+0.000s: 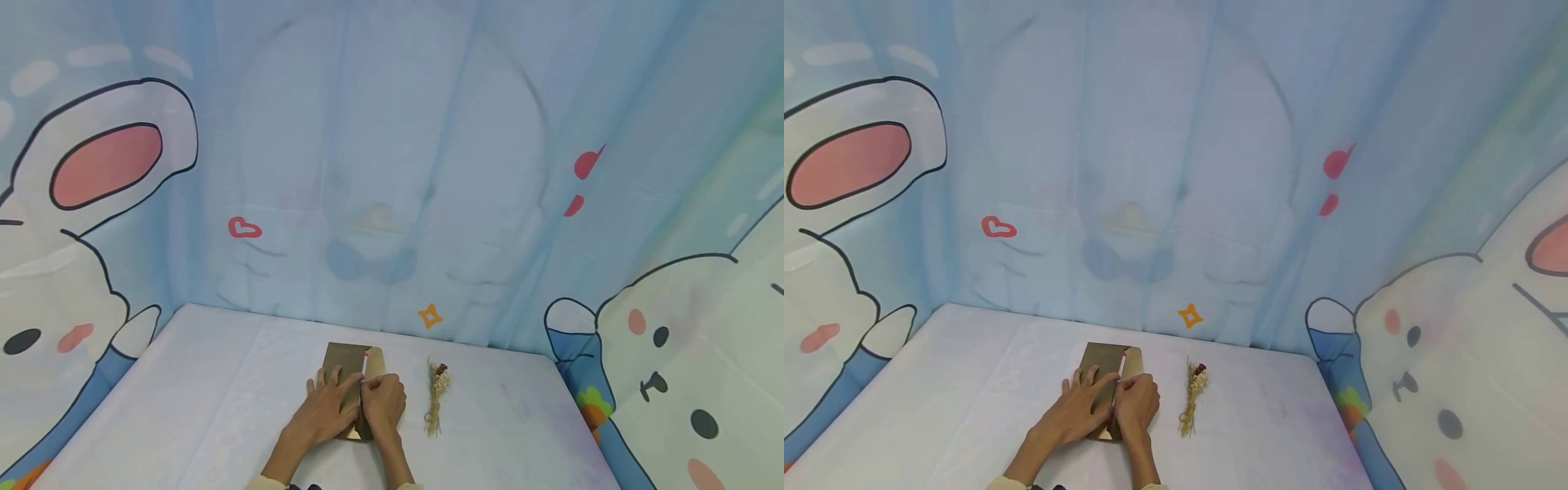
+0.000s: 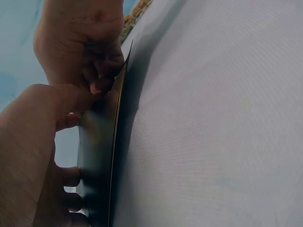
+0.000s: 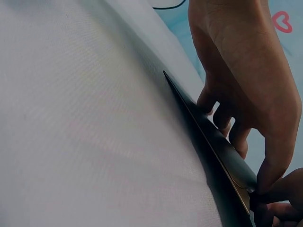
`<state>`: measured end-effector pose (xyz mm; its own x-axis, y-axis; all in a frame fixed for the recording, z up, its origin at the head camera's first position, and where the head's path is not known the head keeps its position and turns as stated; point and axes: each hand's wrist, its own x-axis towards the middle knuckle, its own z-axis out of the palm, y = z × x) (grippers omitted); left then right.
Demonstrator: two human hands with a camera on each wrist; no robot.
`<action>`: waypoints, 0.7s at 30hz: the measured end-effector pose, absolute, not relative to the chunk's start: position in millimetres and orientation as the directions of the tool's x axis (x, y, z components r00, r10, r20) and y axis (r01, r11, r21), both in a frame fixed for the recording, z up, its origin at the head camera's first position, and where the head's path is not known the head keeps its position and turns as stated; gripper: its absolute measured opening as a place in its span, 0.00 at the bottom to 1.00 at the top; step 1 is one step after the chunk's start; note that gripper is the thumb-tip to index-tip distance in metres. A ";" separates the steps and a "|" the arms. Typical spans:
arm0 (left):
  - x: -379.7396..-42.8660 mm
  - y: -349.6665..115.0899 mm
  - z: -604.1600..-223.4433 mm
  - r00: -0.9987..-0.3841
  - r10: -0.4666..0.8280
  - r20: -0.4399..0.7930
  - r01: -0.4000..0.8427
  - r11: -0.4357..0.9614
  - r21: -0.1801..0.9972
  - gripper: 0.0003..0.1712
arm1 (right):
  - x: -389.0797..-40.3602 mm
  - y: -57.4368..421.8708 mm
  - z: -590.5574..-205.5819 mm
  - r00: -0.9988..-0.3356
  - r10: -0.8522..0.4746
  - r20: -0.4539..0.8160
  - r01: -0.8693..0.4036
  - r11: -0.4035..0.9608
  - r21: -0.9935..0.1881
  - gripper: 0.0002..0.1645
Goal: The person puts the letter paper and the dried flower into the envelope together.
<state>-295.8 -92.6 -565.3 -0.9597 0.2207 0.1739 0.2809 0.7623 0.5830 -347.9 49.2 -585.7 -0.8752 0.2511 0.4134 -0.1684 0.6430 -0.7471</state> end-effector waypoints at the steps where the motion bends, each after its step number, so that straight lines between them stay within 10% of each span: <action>1: -295.8 -92.7 -564.8 -0.959 0.222 0.176 0.283 0.762 0.583 0.37 | -346.7 48.3 -583.1 -0.883 0.253 0.396 -0.152 0.644 -0.750 0.07; 21: -296.7 -93.2 -566.1 -0.958 0.231 0.170 0.287 0.771 0.568 0.36 | -348.7 47.4 -577.3 -0.935 0.230 0.272 -0.062 0.647 -0.760 0.02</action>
<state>-296.7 -93.2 -566.1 -0.9580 0.2308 0.1705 0.2869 0.7711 0.5684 -348.7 47.4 -577.3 -0.9346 0.2299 0.2716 -0.0617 0.6470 -0.7600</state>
